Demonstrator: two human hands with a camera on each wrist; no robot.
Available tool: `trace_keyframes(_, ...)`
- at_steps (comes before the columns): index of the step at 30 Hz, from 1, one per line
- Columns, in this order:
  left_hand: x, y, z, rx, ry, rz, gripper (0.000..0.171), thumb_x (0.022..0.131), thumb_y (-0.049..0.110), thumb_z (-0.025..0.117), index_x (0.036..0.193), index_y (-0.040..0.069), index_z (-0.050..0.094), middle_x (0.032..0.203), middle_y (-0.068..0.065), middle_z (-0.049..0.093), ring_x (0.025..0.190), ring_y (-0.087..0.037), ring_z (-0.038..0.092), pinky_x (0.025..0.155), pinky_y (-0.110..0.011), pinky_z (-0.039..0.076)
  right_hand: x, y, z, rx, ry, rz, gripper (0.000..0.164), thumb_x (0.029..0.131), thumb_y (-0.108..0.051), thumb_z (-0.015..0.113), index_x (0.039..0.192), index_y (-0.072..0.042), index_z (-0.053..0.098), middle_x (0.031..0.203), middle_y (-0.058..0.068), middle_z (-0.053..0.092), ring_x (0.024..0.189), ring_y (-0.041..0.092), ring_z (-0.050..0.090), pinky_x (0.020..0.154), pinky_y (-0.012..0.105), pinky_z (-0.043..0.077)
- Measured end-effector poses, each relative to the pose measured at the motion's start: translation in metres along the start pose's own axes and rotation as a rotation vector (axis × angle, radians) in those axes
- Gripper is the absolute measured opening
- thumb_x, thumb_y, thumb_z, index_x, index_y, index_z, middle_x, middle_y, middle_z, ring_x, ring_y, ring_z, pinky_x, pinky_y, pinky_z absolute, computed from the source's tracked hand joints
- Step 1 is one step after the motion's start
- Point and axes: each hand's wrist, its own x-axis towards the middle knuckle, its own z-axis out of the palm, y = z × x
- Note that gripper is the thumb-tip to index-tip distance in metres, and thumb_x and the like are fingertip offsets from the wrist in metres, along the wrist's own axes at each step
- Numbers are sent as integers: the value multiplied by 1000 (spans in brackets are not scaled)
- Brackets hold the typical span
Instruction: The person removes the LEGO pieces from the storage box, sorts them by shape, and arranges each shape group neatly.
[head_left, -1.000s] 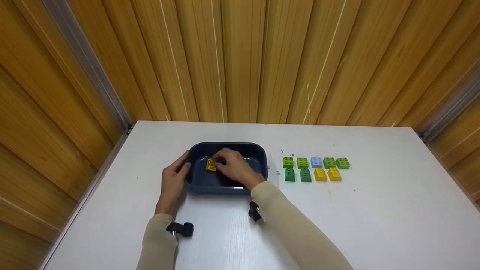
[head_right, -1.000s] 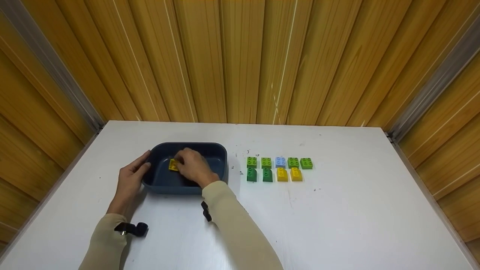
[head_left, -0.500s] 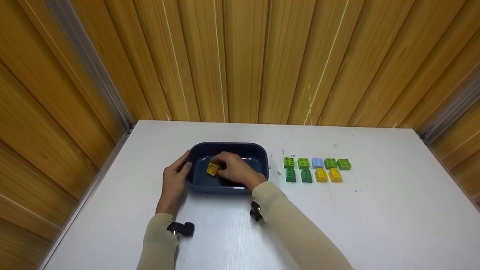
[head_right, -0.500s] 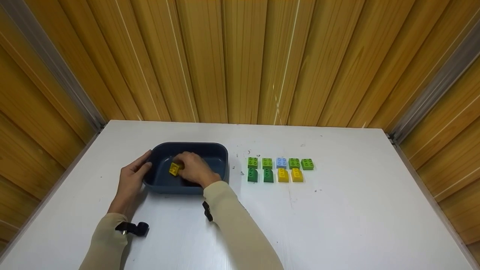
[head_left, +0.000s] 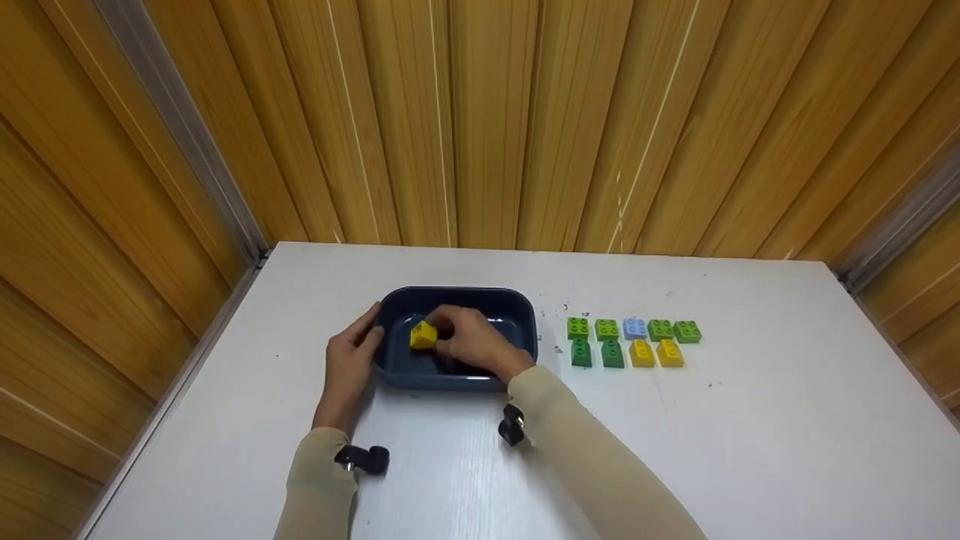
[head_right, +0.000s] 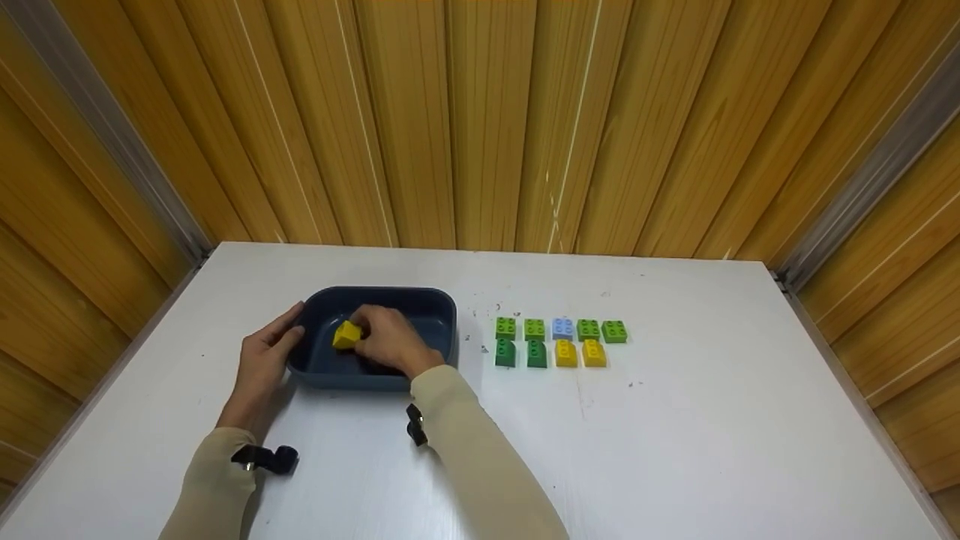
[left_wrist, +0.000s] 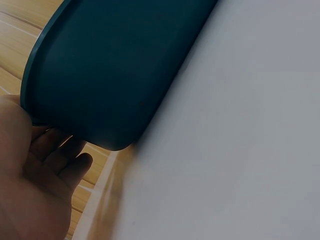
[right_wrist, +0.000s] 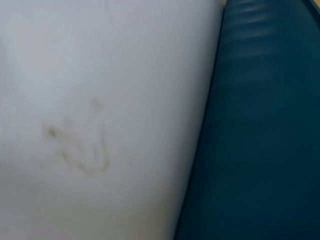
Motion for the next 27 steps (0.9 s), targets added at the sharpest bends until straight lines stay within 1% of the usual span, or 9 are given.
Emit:
trace_keyframes(5,0,0,1,10,7,-16,42,108,10,59,150,8,61,152,-9,58,146,-28,49,122,-41,38,-2,-2,-3,87,79,-34,36,94,-6,76,130,-5,70,126,6,69,116,21,66,104,35,54)
trace_keyframes(9,0,1,2,21,10,-23,42,108,9,59,150,8,60,153,-9,58,146,-28,49,122,-41,38,-8,-7,-8,171,140,-24,34,95,-10,74,129,-9,71,125,2,67,116,19,64,105,35,53)
trace_keyframes(11,0,1,2,26,12,-15,42,108,8,59,150,7,60,153,-10,58,146,-29,49,122,-41,38,-11,-11,-11,201,167,-20,34,96,-10,73,130,-9,71,124,2,65,115,19,63,103,34,54)
trace_keyframes(14,0,1,2,25,12,-10,43,108,7,59,150,5,59,152,-11,57,146,-29,49,122,-41,38,-18,-17,-15,222,203,-34,33,97,-10,71,131,-8,70,121,4,63,111,20,64,99,33,57)
trace_keyframes(17,0,1,2,14,16,-12,43,107,7,60,150,5,59,153,-11,57,147,-28,48,122,-40,37,-25,-21,-19,218,221,-59,32,99,-11,69,131,-6,69,120,6,61,108,20,64,96,31,57)
trace_keyframes(21,1,1,3,6,23,-8,41,107,5,59,148,3,60,151,-13,58,146,-30,48,123,-41,37,-37,-23,-25,217,233,-87,36,101,-11,67,136,-2,65,124,7,60,110,21,63,98,30,57)
trace_keyframes(24,1,1,3,3,28,-8,41,107,4,60,147,2,61,150,-14,58,146,-31,49,122,-41,37,-46,-23,-29,243,250,-109,41,102,-10,68,140,2,61,127,10,62,112,23,65,98,32,58)
trace_keyframes(27,1,2,3,-2,28,-11,41,107,4,60,148,3,61,151,-13,58,146,-30,49,123,-41,37,-55,-22,-34,274,275,-107,43,102,-10,70,142,1,59,126,10,64,112,23,66,98,32,59)
